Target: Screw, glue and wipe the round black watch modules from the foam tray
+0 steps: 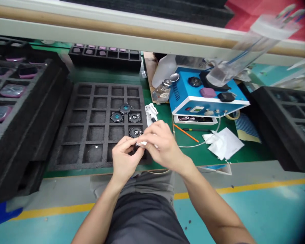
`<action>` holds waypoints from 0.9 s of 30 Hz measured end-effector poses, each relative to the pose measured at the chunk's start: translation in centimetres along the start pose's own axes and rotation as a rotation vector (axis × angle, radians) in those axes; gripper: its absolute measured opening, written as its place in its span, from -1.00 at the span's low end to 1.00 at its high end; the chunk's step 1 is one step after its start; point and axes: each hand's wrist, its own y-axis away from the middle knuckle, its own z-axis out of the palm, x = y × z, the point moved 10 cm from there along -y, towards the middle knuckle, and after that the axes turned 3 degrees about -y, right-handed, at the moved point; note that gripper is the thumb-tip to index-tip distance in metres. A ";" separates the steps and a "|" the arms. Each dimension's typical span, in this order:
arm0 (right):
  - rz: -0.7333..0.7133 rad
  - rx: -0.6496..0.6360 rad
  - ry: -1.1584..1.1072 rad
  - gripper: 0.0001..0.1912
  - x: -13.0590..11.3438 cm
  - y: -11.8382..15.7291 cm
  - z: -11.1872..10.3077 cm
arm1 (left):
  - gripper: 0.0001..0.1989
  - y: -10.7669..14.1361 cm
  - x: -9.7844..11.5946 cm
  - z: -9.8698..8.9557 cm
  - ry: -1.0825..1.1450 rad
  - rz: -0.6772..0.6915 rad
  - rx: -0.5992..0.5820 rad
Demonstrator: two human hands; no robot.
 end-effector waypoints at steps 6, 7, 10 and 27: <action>0.043 0.042 0.056 -0.85 2.3 0.7 -1.7 | -0.80 0.5 0.3 -0.4 0.028 0.040 0.054; 0.076 0.068 0.045 -0.86 3.1 0.9 -2.4 | -0.80 0.6 0.3 -0.5 0.033 0.047 0.063; 0.097 0.117 -0.016 -0.87 3.8 1.5 -3.7 | -0.82 0.7 0.4 -0.5 0.021 0.066 0.078; 0.080 0.131 -0.057 -0.90 2.5 1.2 -2.9 | -0.84 0.8 0.9 -0.8 0.049 0.132 0.106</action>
